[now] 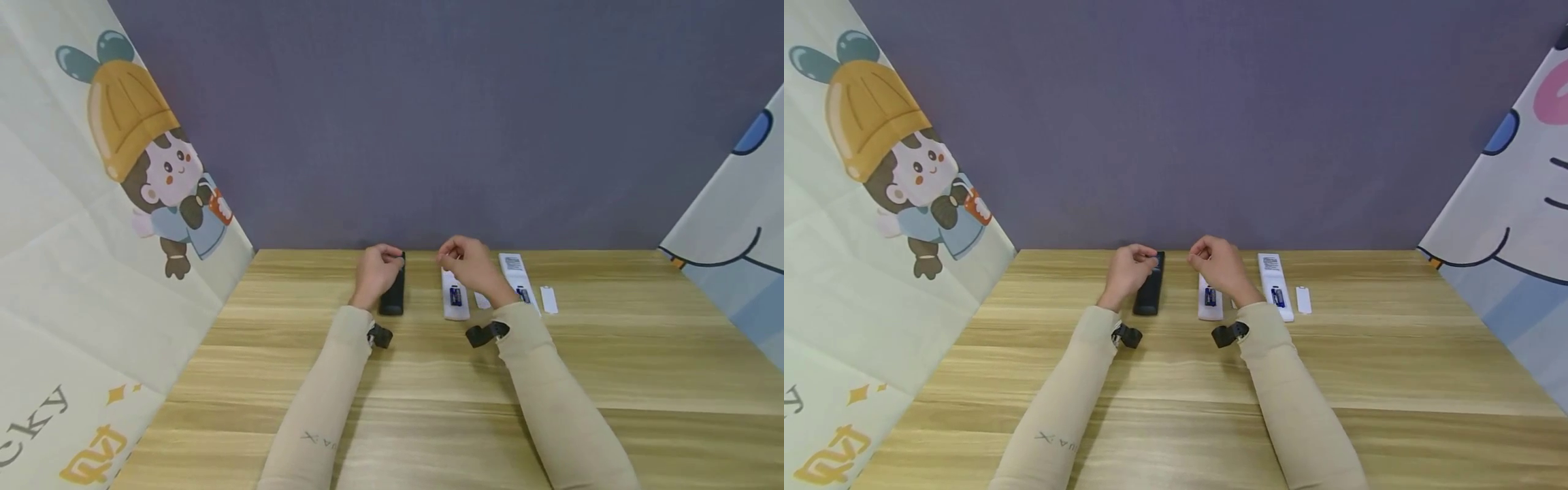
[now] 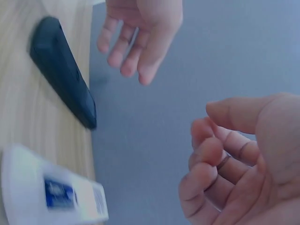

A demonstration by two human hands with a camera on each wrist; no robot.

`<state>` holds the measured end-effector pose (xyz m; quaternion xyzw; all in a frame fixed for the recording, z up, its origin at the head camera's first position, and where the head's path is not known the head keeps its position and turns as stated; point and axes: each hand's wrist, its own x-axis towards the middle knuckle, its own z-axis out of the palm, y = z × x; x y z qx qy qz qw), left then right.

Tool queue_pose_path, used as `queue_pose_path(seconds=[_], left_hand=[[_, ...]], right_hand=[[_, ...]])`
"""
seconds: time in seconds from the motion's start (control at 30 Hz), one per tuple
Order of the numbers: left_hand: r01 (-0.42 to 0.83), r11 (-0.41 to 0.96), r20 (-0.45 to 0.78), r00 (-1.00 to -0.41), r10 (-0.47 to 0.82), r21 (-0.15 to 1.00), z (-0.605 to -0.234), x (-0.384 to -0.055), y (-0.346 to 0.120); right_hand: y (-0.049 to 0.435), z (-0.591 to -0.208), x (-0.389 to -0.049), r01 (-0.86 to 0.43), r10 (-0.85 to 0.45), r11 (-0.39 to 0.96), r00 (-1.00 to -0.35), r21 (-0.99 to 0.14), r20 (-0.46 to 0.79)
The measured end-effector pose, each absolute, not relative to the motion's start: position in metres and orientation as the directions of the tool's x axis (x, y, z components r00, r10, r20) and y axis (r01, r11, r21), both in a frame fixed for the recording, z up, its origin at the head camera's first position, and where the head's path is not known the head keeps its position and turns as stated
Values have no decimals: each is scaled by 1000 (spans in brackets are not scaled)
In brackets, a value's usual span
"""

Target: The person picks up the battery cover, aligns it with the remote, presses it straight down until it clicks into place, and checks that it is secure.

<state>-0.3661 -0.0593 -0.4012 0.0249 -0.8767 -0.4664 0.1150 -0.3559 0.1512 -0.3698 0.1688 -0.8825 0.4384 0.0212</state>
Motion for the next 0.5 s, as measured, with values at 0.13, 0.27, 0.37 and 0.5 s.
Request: queue_pose_path(seconds=[0.13, 0.27, 0.37, 0.5], left_hand=[[66, 529, 165, -976, -143, 846, -400, -363, -46], [82, 499, 148, -985, -93, 862, -400, -359, -32], [91, 510, 143, -988, -64, 856, -401, -356, -22], [65, 538, 108, -993, -49, 841, -404, -352, -11]], right_hand=[[174, -368, -358, -302, -255, 624, -951, -721, 177], [194, -372, -365, -298, -249, 692, -954, -657, 170], [203, -377, -370, -279, -247, 728, -959, -626, 139], [209, -385, -374, -266, -266, 768, -960, -582, 87]])
